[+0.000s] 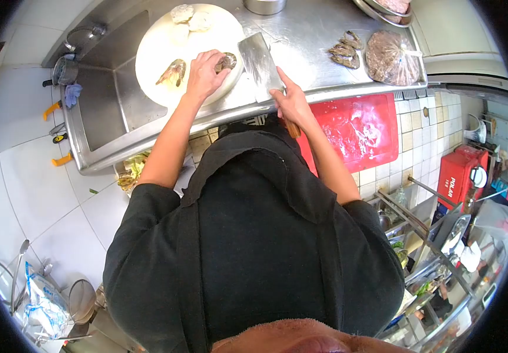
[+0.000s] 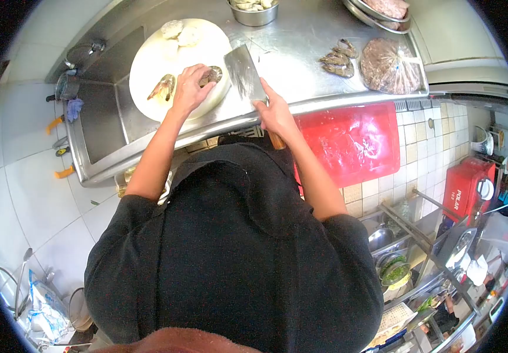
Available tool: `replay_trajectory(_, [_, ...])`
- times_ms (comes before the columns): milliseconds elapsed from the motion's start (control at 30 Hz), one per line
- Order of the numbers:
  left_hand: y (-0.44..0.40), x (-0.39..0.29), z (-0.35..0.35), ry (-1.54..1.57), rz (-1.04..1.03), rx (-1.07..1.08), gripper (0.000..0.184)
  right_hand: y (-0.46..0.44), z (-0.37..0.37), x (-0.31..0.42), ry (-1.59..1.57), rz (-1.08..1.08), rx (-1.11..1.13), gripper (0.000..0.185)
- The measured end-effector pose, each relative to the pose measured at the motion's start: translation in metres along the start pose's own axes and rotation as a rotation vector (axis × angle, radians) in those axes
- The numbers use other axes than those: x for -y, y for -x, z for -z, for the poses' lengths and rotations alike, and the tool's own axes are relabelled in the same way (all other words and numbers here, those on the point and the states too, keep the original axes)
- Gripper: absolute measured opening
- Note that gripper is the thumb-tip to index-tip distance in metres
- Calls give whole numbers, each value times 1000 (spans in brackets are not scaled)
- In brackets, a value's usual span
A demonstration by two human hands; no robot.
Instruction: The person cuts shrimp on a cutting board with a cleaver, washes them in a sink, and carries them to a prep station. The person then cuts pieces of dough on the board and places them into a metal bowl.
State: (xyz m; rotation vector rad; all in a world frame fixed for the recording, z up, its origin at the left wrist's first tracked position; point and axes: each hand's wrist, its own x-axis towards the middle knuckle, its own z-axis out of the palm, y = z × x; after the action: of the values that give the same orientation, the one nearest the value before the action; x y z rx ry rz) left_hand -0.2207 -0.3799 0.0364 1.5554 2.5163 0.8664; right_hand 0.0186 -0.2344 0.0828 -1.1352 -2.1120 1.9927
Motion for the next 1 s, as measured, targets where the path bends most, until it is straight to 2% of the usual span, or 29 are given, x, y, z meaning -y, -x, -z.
replay_trajectory(233, [-10,8,-10,24,-16,-17,34,-39,1,5,19,47,58,72])
replay_trajectory(433, [-15,4,-2,70,49,73,33,-38,4,7,36,36,87,72])
replay_trajectory(533, [-16,4,-6,65,15,14,30,-39,7,7,48,22,98,72])
replay_trajectory(1000, [-19,-3,-7,51,60,26,28,-58,4,21,104,56,85,72])
